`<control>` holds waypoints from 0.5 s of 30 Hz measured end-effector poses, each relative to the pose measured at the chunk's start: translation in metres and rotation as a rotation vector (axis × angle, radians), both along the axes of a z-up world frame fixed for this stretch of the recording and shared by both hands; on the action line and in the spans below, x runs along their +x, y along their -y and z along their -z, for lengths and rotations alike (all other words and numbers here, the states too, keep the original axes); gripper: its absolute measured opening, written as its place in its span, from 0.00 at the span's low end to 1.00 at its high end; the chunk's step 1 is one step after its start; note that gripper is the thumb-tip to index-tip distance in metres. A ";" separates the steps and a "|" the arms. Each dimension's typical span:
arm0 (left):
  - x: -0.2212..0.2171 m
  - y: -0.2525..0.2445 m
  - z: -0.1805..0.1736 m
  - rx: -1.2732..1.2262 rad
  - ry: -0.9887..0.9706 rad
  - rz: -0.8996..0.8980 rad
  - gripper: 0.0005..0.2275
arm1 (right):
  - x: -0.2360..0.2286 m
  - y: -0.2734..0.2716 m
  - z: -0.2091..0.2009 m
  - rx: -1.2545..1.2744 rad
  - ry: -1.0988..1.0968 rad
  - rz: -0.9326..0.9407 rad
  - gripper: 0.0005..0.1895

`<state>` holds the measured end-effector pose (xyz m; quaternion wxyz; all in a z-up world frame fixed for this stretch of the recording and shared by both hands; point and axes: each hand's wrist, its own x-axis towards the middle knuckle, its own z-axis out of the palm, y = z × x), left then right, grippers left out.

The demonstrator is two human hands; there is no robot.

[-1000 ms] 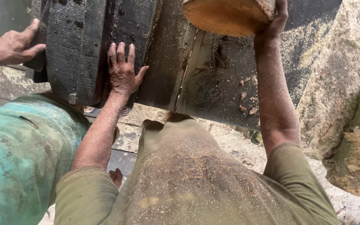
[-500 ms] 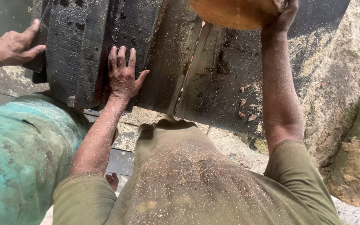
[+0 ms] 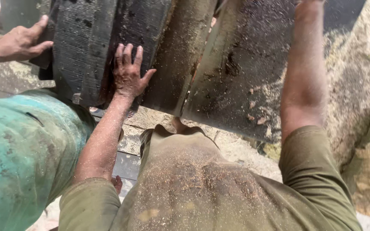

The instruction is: The person positions and rotates a large wood log on a machinery table by hand, then slides the log through a saw blade while another person assists with positioning.

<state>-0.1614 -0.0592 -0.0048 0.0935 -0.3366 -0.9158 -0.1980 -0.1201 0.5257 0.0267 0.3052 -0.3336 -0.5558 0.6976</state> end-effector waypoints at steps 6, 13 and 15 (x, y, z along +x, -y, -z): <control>0.000 0.000 0.005 0.026 0.021 0.000 0.37 | 0.095 0.080 0.043 0.733 0.409 -0.120 0.44; -0.001 0.000 0.010 0.012 -0.017 0.009 0.37 | 0.240 0.187 0.047 1.158 0.941 -0.393 0.48; -0.001 0.002 0.009 0.009 -0.014 0.008 0.37 | 0.231 0.157 0.035 1.111 0.874 -0.387 0.48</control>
